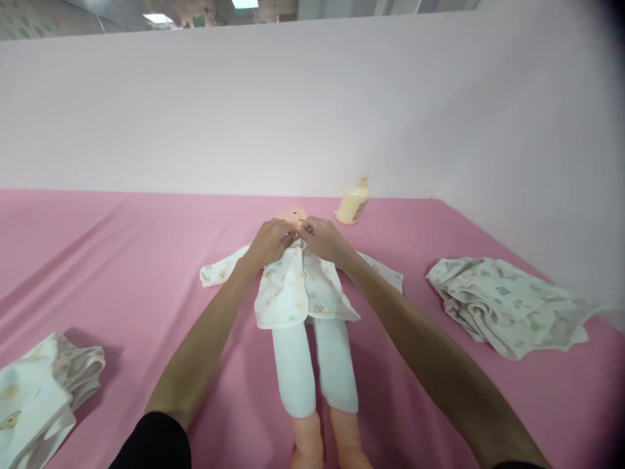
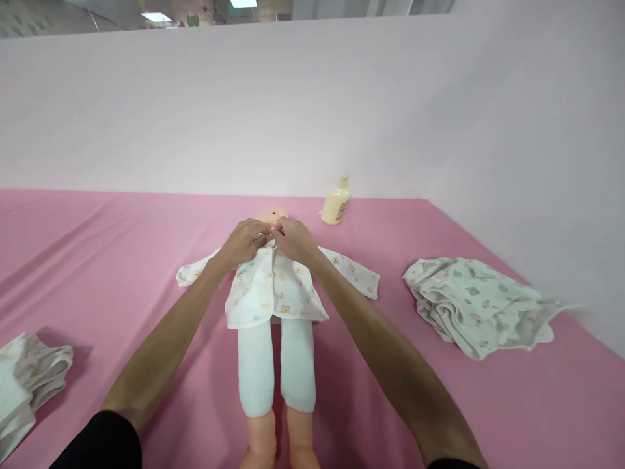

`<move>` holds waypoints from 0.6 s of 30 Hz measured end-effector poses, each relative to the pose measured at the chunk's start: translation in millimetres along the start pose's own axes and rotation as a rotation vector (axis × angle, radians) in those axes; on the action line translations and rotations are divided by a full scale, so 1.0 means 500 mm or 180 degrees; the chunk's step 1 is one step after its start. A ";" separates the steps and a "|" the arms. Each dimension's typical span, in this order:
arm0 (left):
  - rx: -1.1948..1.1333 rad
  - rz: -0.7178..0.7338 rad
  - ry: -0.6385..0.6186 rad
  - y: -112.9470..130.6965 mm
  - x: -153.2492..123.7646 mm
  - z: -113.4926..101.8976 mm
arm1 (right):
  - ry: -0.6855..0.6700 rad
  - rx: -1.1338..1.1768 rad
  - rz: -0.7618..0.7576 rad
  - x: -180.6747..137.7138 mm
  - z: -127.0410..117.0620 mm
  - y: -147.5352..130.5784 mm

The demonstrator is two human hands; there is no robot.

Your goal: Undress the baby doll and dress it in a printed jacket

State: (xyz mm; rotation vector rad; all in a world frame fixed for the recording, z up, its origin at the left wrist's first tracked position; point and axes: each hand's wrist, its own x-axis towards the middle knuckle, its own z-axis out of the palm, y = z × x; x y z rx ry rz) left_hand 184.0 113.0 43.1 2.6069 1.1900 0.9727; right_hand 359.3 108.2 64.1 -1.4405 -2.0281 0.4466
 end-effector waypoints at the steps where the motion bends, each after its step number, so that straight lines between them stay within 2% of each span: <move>1: -0.0025 0.0000 0.0025 0.001 0.000 0.001 | -0.0013 0.0096 -0.0007 0.001 -0.001 0.001; 5: -0.0358 -0.0243 0.0104 0.007 -0.001 0.004 | -0.0063 0.0627 0.0124 0.000 -0.004 0.007; 13: -0.1682 -0.0763 0.0109 0.011 -0.004 0.011 | -0.0215 0.2154 0.0567 -0.030 -0.017 0.025; 18: -0.2130 -0.0927 0.0051 0.008 -0.004 0.017 | -0.0236 0.2233 0.0554 -0.034 -0.015 0.043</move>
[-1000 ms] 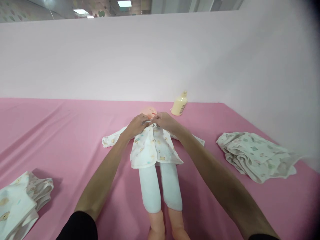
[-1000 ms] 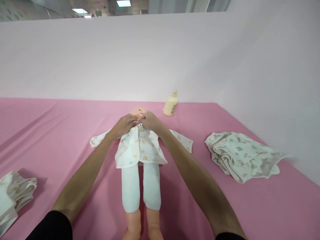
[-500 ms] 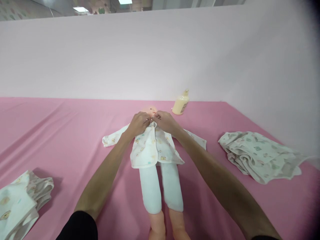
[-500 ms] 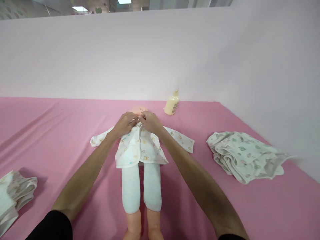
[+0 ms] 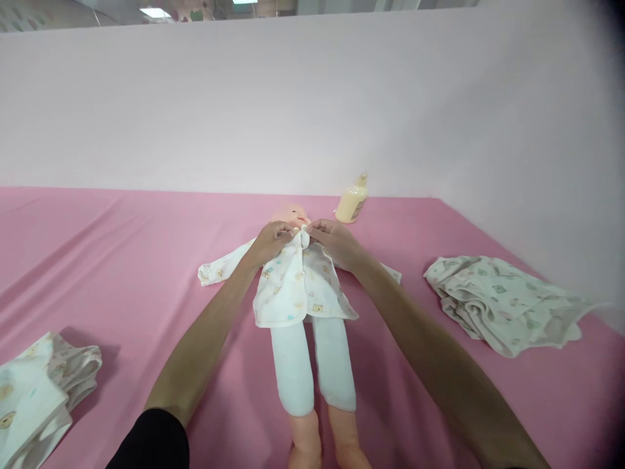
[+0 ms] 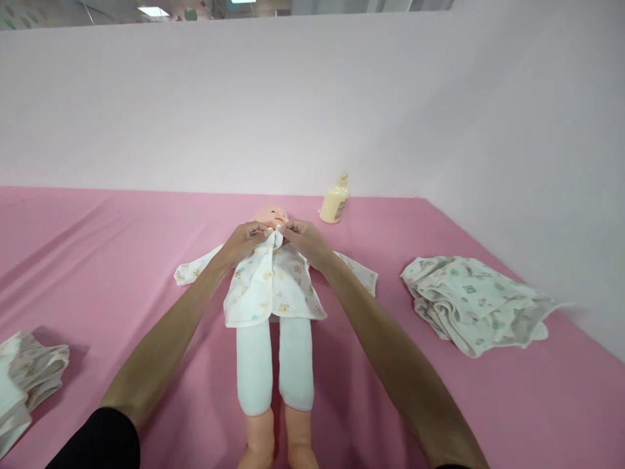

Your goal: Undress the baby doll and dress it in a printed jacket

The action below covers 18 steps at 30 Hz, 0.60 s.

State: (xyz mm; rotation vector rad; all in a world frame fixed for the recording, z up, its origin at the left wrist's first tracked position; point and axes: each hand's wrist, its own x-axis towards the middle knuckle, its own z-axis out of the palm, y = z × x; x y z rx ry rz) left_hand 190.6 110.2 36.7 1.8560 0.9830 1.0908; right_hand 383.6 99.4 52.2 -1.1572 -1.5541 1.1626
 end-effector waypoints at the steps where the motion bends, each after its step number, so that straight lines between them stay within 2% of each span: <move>1: -0.0061 -0.0023 -0.0003 -0.001 0.000 0.000 | 0.0006 -0.0031 -0.0008 0.000 0.000 0.002; 8: -0.0282 -0.0176 -0.0166 0.000 -0.003 -0.002 | -0.0058 0.0032 0.0062 0.004 -0.007 0.007; 13: -0.0175 -0.0148 -0.0169 -0.002 -0.004 -0.004 | -0.0162 0.0211 0.0577 0.018 -0.022 -0.018; 18: -0.0140 -0.0084 -0.0214 -0.001 -0.003 -0.007 | -0.0513 -0.0149 0.0874 0.017 -0.029 -0.051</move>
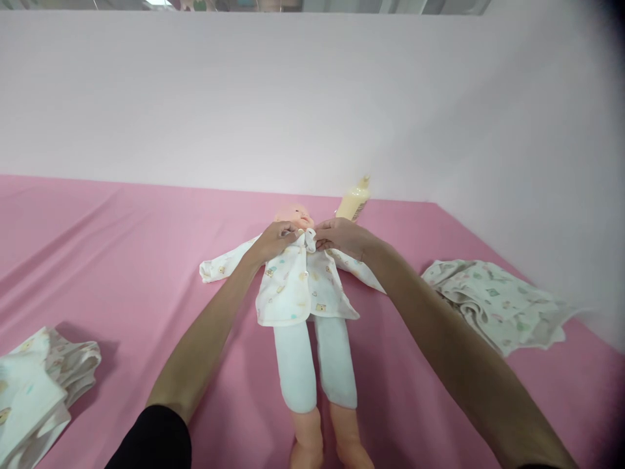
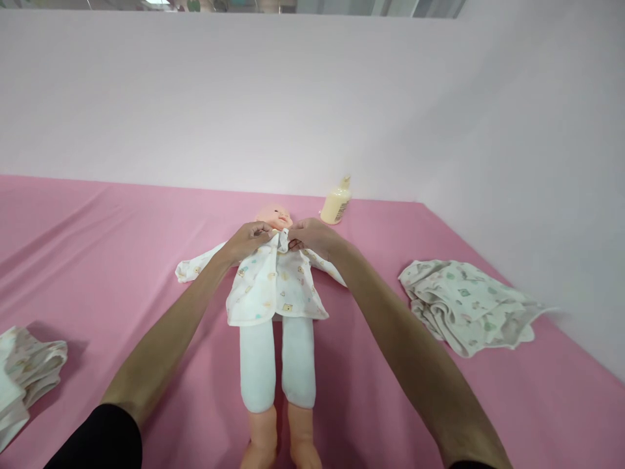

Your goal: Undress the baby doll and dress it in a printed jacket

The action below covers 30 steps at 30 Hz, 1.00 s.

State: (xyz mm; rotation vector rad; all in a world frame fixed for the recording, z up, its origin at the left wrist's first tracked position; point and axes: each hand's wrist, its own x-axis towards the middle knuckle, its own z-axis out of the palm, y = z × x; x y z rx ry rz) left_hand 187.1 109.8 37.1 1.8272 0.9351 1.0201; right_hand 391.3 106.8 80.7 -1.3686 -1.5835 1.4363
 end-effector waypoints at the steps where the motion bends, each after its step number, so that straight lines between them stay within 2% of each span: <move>1: -0.0008 0.0004 -0.0013 0.000 0.000 0.000 | -0.0034 -0.0055 0.0031 -0.001 0.000 -0.003; 4: -0.0049 -0.0005 -0.0036 -0.001 0.002 -0.001 | -0.0104 -0.0084 -0.0007 0.001 0.001 -0.004; 10: -0.0111 0.0027 -0.0102 -0.016 0.009 -0.001 | -0.0163 0.0097 -0.0446 0.008 0.009 0.017; 15: -0.0282 -0.0160 -0.0045 -0.019 0.008 0.001 | -0.0282 0.0368 -0.0606 0.000 0.021 0.031; 30: -0.0693 -0.0573 -0.0066 0.000 -0.001 0.005 | -0.0025 0.0061 -0.0931 -0.005 0.031 0.054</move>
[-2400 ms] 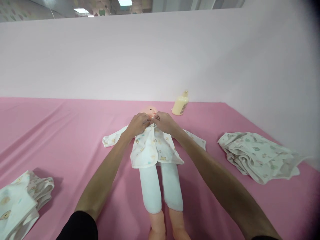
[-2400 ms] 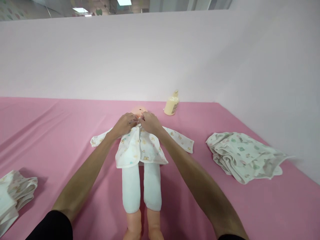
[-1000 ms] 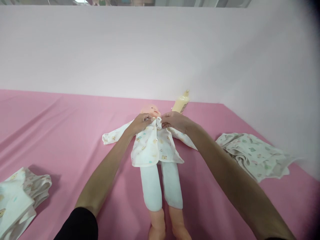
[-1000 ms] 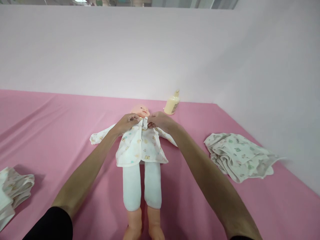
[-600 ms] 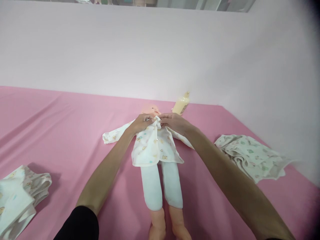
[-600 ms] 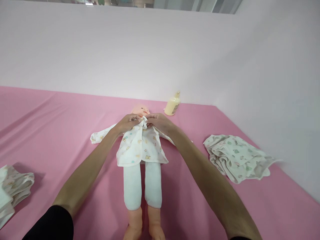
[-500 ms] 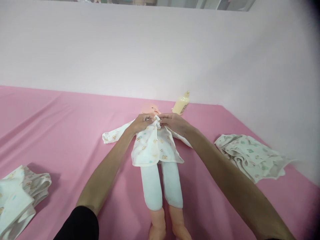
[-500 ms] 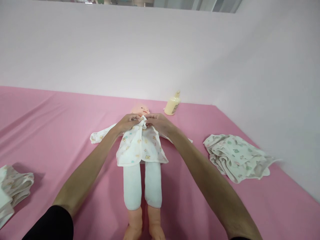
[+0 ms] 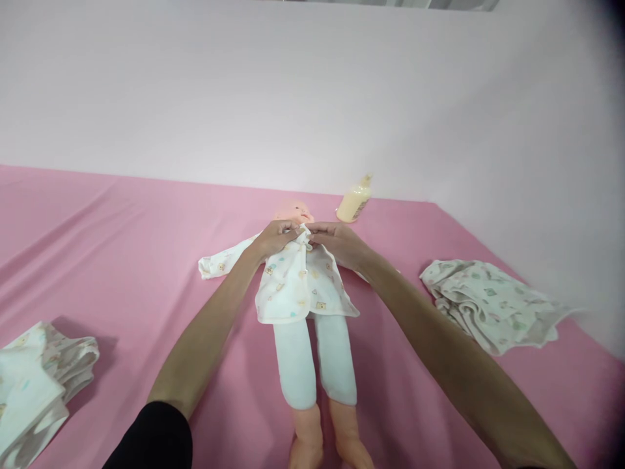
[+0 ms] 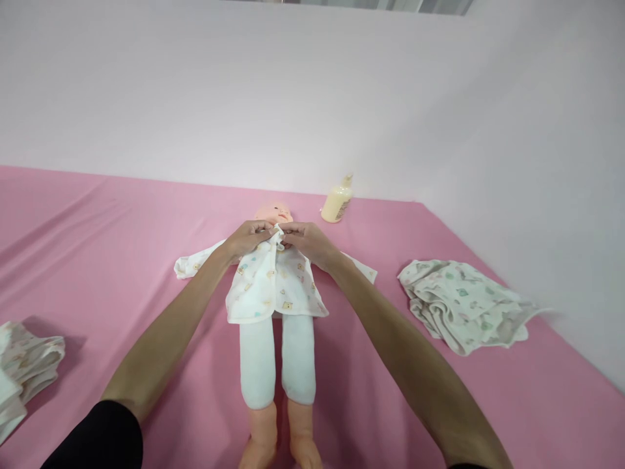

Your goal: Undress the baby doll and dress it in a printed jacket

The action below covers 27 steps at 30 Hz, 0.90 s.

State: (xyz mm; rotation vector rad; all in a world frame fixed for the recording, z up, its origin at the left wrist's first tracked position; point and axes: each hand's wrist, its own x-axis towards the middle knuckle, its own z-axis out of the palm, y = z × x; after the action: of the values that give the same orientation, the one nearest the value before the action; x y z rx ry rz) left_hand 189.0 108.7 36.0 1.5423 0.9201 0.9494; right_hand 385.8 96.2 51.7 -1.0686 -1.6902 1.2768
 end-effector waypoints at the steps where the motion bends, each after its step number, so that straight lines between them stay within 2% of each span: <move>1: 0.0000 -0.0011 -0.0011 0.000 0.000 0.000 | -0.0030 -0.0063 -0.0028 -0.002 0.000 -0.004; 8: 0.0183 0.0121 0.0001 0.003 -0.003 0.000 | -0.0344 -0.0430 0.0073 -0.010 -0.014 -0.044; 18: -0.0246 0.0103 -0.0138 -0.014 0.003 -0.008 | -0.0512 -0.0706 -0.0190 0.034 -0.036 -0.034; 23: -0.0749 -0.0176 -0.0194 -0.018 0.002 -0.013 | -0.0390 -0.0663 -0.0330 0.047 -0.035 -0.020; 27: -0.0919 -0.0206 -0.0202 -0.022 0.004 -0.014 | -0.0190 -0.0521 -0.0431 0.048 -0.025 -0.004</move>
State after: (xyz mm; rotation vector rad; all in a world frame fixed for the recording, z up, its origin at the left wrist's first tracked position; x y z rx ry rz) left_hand 182.3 114.7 26.0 1.2830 0.7475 0.9370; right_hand 388.1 122.6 58.4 -0.9988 -1.9051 1.1096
